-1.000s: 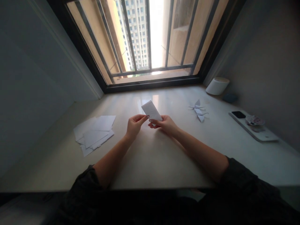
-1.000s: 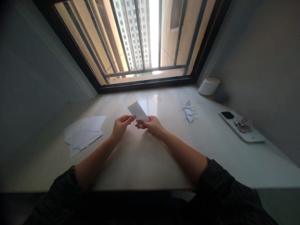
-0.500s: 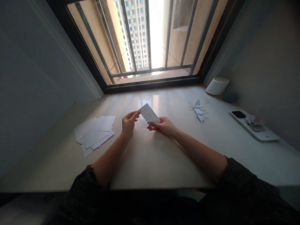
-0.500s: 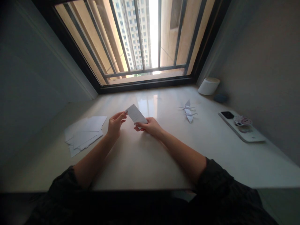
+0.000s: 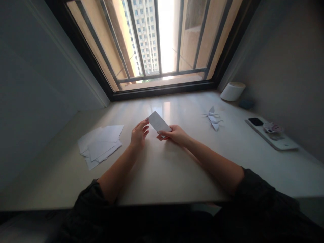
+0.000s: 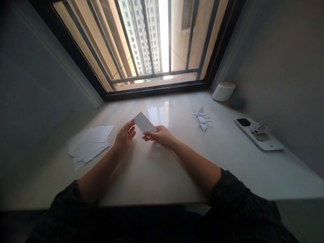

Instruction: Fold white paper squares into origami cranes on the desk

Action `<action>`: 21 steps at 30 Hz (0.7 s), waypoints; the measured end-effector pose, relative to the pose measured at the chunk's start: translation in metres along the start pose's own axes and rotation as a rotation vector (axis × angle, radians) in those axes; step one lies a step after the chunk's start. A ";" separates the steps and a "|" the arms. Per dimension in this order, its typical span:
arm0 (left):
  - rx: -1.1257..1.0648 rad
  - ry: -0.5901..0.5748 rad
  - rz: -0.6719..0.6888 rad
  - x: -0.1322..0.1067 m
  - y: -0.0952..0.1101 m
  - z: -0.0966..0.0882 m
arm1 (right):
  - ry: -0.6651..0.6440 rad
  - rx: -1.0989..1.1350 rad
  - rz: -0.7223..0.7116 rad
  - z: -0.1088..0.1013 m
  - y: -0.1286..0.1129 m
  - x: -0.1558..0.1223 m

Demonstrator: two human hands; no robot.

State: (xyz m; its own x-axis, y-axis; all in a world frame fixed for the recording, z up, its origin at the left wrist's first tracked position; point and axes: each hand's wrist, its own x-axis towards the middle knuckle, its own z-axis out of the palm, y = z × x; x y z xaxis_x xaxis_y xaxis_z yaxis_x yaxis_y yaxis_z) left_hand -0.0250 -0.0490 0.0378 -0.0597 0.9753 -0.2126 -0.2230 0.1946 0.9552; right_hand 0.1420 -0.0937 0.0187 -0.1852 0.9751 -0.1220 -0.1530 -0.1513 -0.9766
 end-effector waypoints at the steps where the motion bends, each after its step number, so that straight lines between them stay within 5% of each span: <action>1: -0.006 -0.002 -0.009 0.001 -0.001 0.000 | 0.002 -0.002 -0.001 0.000 0.000 0.000; 8: -0.027 0.000 0.037 0.000 0.000 0.002 | -0.015 -0.012 -0.001 0.001 -0.002 0.000; 14: -0.003 0.122 0.152 0.008 0.016 -0.005 | 0.057 -0.042 -0.039 0.005 0.001 -0.003; 21: 0.140 -0.187 0.166 -0.006 -0.006 0.007 | 0.162 0.021 -0.138 0.002 -0.002 -0.003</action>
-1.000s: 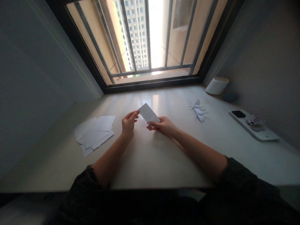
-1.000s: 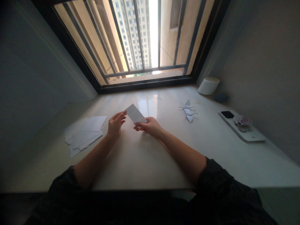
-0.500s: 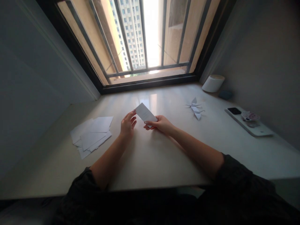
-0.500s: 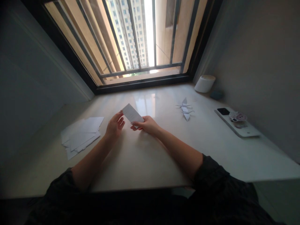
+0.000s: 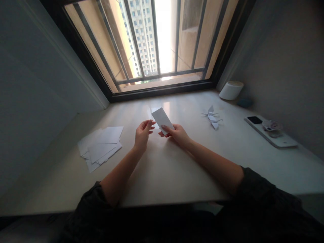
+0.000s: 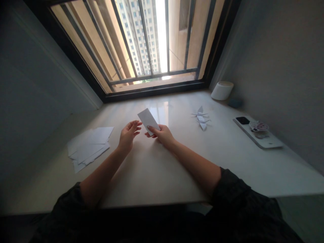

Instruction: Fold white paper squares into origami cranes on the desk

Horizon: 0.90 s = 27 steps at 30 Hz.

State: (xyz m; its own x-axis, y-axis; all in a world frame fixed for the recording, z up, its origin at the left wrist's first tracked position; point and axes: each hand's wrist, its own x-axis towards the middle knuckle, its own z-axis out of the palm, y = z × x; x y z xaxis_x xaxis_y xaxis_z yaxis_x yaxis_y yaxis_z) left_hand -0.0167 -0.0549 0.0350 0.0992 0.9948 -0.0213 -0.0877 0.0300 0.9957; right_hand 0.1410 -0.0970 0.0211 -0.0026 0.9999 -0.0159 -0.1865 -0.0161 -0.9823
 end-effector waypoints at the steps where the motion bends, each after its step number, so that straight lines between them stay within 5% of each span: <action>1: 0.008 -0.029 -0.008 -0.001 -0.002 0.001 | -0.015 0.012 0.001 0.000 0.000 0.000; 11: 0.146 -0.136 0.043 0.000 -0.001 -0.005 | -0.059 0.006 0.044 -0.001 -0.002 0.001; 19: 0.374 -0.153 0.287 -0.002 -0.001 -0.006 | 0.087 -0.111 -0.172 -0.010 0.002 0.006; 27: 0.387 -0.026 0.295 -0.004 -0.005 -0.006 | 0.199 -0.054 -0.167 -0.010 0.007 0.009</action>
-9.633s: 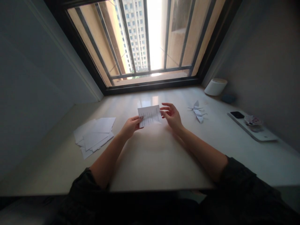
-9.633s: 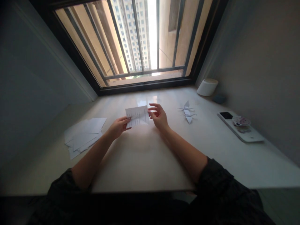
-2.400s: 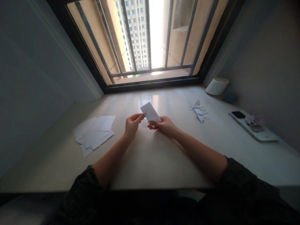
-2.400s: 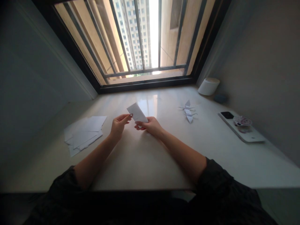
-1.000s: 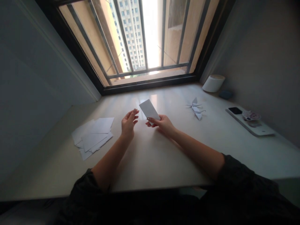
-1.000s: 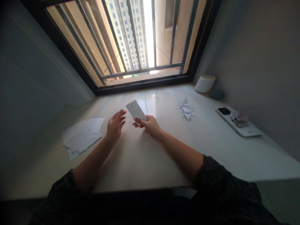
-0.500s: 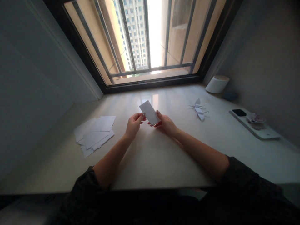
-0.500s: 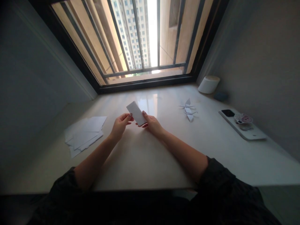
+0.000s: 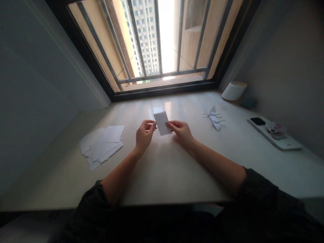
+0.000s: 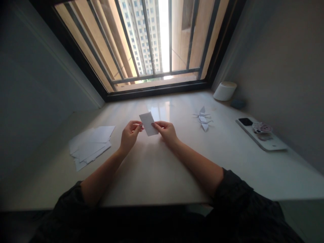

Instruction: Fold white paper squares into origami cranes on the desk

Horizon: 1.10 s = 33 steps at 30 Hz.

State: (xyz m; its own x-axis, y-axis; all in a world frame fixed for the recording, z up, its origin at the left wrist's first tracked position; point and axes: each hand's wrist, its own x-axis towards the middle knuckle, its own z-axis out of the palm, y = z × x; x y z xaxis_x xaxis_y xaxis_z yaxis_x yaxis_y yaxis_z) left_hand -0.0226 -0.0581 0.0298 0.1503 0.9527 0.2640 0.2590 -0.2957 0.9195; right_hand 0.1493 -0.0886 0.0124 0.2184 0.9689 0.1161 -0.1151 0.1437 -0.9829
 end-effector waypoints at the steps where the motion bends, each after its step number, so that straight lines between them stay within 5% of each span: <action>1: -0.001 0.012 -0.002 0.000 -0.001 0.000 | 0.042 -0.008 -0.010 0.000 0.001 0.001; 4: 0.032 -0.020 0.007 -0.001 -0.002 0.001 | 0.104 -0.074 -0.072 -0.002 0.004 0.002; 12: 0.069 -0.217 0.085 -0.004 0.005 0.002 | -0.006 -0.261 -0.207 0.001 0.003 -0.004; 19: -0.081 -0.253 0.015 0.000 -0.004 0.003 | -0.105 -0.089 -0.033 0.005 0.001 -0.005; 27: -0.037 -0.203 -0.030 0.002 -0.010 0.000 | -0.006 0.167 0.040 0.003 0.005 0.003; 33: -0.096 -0.257 -0.151 0.010 -0.014 -0.005 | 0.076 -0.014 -0.015 -0.008 0.013 0.012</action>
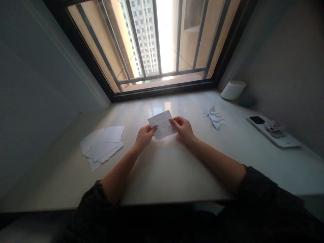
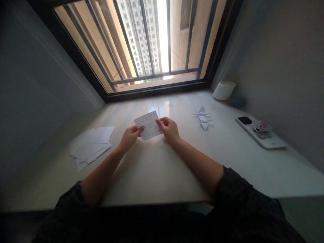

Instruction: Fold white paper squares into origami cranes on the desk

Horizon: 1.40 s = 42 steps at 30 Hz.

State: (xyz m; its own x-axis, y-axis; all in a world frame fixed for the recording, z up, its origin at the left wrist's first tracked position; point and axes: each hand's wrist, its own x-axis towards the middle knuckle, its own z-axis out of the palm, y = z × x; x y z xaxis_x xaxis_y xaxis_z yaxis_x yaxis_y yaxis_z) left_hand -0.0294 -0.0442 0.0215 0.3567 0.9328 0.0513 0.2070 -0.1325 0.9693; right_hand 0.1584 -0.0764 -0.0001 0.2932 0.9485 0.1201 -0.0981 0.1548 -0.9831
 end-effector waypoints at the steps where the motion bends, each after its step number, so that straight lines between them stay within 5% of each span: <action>1: -0.028 -0.015 -0.029 0.001 0.001 -0.002 | 0.013 -0.037 -0.014 -0.001 0.002 0.001; 12: -0.464 -0.128 -0.450 0.002 0.016 -0.018 | -0.144 0.165 0.176 -0.004 -0.008 0.002; 20: -0.574 -0.055 -0.514 0.001 0.014 -0.015 | -0.314 0.223 0.156 0.000 -0.011 -0.004; 29: -0.370 -0.231 -0.409 -0.004 0.019 -0.008 | -0.142 0.128 0.111 0.001 -0.008 -0.005; 35: -0.185 -0.025 -0.078 -0.010 0.023 0.004 | -0.165 0.065 0.075 0.002 -0.012 -0.009; 42: -0.222 0.011 -0.010 -0.008 0.014 0.008 | -0.121 0.046 0.069 0.005 -0.017 -0.012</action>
State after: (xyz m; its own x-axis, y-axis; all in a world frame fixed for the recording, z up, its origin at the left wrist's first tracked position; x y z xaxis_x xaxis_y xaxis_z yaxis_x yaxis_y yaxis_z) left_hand -0.0223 -0.0566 0.0325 0.3455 0.9374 0.0429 0.0045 -0.0474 0.9989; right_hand 0.1521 -0.0888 0.0156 0.1676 0.9833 0.0712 -0.1581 0.0981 -0.9825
